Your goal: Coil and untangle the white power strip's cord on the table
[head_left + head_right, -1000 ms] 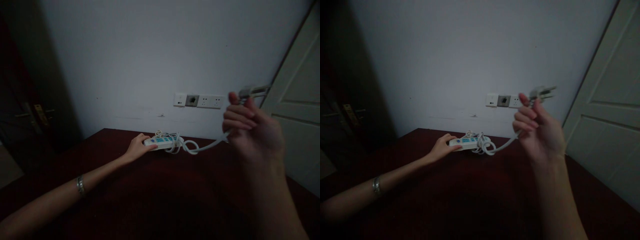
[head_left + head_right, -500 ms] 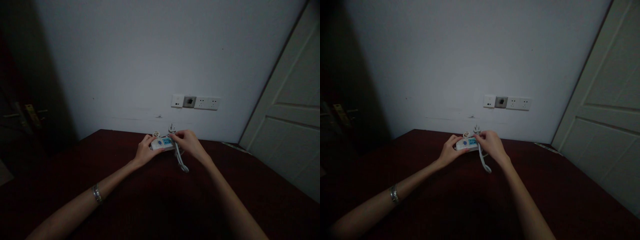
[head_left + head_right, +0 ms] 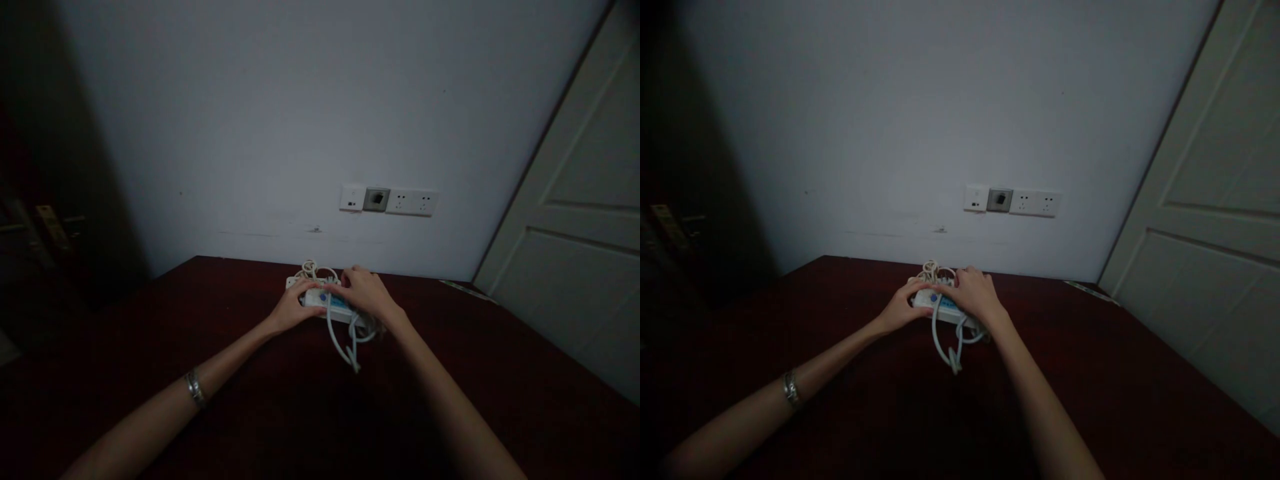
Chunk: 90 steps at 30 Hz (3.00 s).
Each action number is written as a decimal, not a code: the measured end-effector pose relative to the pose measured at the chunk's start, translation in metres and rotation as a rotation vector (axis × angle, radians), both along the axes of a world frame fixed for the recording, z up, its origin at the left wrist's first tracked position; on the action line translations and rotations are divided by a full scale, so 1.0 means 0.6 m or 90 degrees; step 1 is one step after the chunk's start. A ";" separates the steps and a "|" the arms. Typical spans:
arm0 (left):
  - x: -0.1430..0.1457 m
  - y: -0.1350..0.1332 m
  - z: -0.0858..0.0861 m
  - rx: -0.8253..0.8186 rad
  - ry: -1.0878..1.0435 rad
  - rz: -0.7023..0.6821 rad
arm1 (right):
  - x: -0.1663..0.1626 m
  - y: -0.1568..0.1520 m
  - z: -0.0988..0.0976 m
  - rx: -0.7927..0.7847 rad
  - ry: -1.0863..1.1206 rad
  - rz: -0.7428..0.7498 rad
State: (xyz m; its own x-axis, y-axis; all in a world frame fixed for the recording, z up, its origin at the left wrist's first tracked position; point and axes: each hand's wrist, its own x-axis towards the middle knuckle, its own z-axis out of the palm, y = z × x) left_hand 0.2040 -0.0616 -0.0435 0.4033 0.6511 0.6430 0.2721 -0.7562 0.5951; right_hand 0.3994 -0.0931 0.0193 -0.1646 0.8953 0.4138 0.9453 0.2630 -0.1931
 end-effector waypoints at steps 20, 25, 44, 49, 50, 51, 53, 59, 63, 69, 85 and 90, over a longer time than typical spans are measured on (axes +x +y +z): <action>-0.069 0.078 -0.072 -0.137 0.014 0.056 | 0.057 0.090 -0.112 -0.426 0.546 0.004; -0.087 0.098 -0.092 -0.170 0.082 0.078 | 0.048 0.097 -0.128 -0.385 0.504 0.046; -0.165 0.151 -0.101 -0.223 0.070 0.274 | 0.128 0.085 -0.174 -0.078 0.360 -0.174; -0.210 0.169 -0.103 -0.211 0.128 0.418 | 0.195 0.072 -0.211 -0.041 0.244 -0.281; -0.213 0.169 -0.104 -0.208 0.147 0.430 | 0.200 0.072 -0.216 -0.043 0.227 -0.283; -0.214 0.168 -0.106 -0.204 0.169 0.436 | 0.202 0.073 -0.220 -0.046 0.210 -0.281; -0.210 0.165 -0.109 -0.188 0.217 0.429 | 0.200 0.075 -0.224 -0.052 0.175 -0.266; -0.193 0.152 -0.117 -0.114 0.341 0.386 | 0.180 0.074 -0.230 -0.057 0.086 -0.216; -0.193 0.145 -0.118 -0.091 0.382 0.391 | 0.177 0.070 -0.234 -0.059 0.062 -0.212; -0.193 0.143 -0.117 -0.083 0.408 0.401 | 0.177 0.069 -0.237 -0.056 0.045 -0.208; -0.192 0.145 -0.121 -0.081 0.412 0.402 | 0.175 0.066 -0.235 -0.060 0.089 -0.194; -0.193 0.140 -0.119 -0.088 0.383 0.396 | 0.168 0.067 -0.222 -0.077 0.186 -0.191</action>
